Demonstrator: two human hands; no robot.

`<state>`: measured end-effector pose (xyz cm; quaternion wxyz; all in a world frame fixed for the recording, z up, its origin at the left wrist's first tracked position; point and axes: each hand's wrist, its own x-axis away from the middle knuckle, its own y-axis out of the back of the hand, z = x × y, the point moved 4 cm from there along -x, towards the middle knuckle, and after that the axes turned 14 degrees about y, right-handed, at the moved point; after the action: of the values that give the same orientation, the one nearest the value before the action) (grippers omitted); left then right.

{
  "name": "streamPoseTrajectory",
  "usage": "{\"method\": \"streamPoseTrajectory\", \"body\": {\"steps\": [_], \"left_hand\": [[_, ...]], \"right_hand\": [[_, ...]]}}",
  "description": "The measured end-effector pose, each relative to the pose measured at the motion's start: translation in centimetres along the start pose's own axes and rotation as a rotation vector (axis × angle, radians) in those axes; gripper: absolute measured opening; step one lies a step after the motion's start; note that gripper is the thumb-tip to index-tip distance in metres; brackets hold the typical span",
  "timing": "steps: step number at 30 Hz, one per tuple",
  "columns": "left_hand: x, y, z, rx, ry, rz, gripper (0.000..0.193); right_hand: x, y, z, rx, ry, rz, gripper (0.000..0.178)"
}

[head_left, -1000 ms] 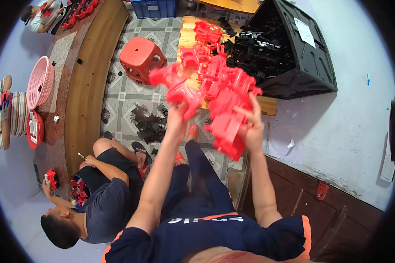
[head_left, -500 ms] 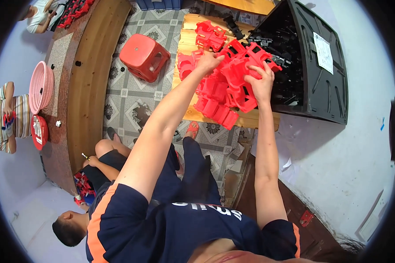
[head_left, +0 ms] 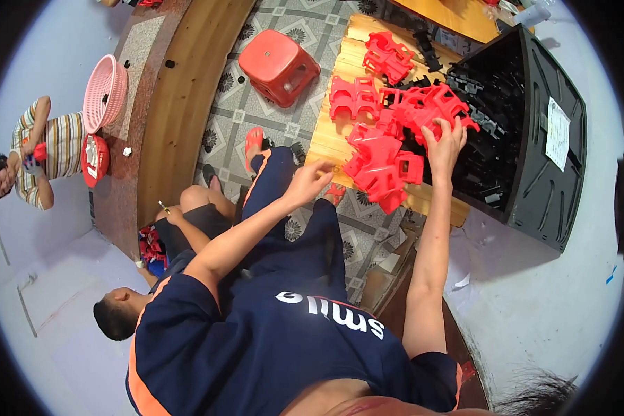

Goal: The person assembles red plastic casings and black plastic inserts by hand.

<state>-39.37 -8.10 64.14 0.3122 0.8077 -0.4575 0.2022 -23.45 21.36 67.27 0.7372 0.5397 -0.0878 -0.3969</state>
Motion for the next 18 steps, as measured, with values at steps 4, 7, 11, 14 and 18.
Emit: {"method": "streamPoseTrajectory", "body": {"steps": [4, 7, 11, 14, 18], "left_hand": [[-0.2, 2.6, 2.0, -0.106, 0.208, 0.217, 0.048], [-3.2, 3.2, 2.5, 0.046, 0.419, 0.420, 0.089], [-10.6, -0.2, 5.9, 0.789, 0.791, 0.474, 0.119], [-15.3, -1.3, 7.8, 0.652, 0.831, 0.423, 0.092], [-19.0, 3.7, 6.7, 0.643, 0.842, 0.669, 0.069]], "right_hand": [[-0.2, 0.3, -0.1, 0.053, -0.043, 0.034, 0.037], [-0.6, 2.6, 2.8, 0.146, 0.023, -0.063, 0.036], [5.2, 2.3, 12.8, 0.188, -0.108, -0.594, 0.025], [9.6, -6.7, 19.0, 0.124, -0.423, -0.340, 0.046], [9.9, -16.5, 26.0, 0.015, -0.772, -0.274, 0.058]]}}
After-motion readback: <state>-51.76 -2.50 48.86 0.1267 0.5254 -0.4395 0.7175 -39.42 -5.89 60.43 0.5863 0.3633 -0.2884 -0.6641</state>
